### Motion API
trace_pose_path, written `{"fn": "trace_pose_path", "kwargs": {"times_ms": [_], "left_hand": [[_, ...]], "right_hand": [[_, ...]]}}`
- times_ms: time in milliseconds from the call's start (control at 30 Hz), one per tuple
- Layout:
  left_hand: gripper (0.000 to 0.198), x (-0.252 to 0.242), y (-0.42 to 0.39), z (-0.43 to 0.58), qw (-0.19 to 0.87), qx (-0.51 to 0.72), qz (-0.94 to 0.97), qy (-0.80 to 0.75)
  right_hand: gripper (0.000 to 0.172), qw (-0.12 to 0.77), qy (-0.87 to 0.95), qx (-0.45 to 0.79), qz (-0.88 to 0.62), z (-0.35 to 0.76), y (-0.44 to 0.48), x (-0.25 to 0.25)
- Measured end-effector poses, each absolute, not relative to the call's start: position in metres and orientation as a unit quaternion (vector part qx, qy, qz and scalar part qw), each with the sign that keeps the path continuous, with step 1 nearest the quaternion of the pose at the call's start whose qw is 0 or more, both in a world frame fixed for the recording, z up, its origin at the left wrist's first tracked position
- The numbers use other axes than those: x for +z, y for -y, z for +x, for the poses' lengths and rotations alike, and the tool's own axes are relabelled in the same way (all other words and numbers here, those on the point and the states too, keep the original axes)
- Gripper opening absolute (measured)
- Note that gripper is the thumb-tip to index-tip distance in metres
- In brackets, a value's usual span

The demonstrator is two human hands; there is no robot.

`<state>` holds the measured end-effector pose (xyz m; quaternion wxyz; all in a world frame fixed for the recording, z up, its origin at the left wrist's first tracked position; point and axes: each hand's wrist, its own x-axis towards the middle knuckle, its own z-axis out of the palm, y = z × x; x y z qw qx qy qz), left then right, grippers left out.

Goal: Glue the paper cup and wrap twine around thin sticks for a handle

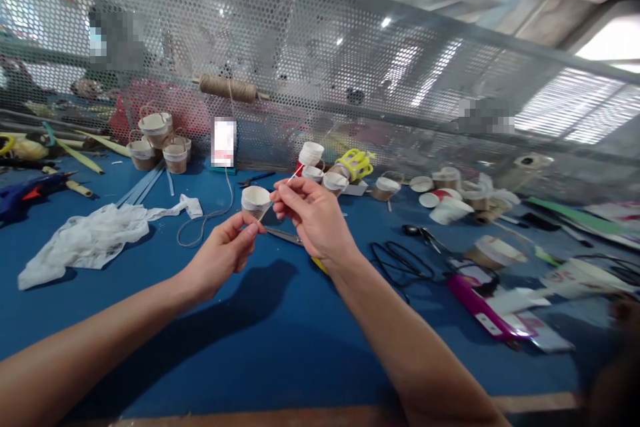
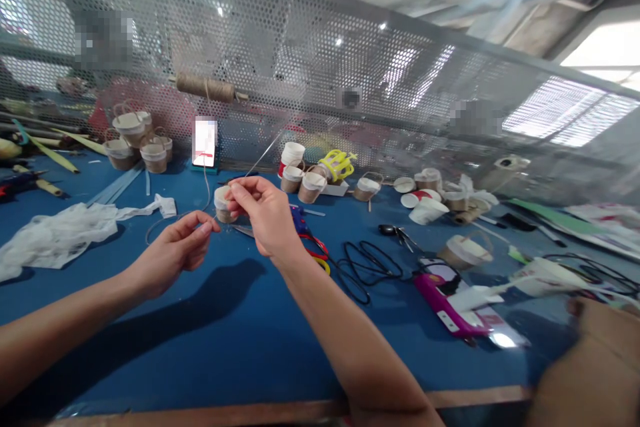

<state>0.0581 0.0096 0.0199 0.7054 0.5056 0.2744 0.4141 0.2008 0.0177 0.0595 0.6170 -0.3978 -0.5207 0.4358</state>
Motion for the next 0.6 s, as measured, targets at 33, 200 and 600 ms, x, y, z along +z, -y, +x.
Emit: {"fn": "trace_pose_path", "kwargs": {"times_ms": [33, 200, 600], "left_hand": [[0.021, 0.020, -0.011, 0.057, 0.707, 0.412, 0.507, -0.271], [0.021, 0.019, -0.016, 0.055, 0.741, 0.368, 0.501, -0.254], [0.022, 0.018, -0.017, 0.051, 0.789, 0.316, 0.479, -0.220]], "right_hand": [[0.011, 0.610, 0.508, 0.457, -0.400, 0.202, -0.017, 0.062], [0.016, 0.586, 0.505, 0.478, -0.415, 0.207, -0.018, 0.066], [0.022, 0.574, 0.528, 0.447, -0.437, 0.214, -0.020, 0.072]]}}
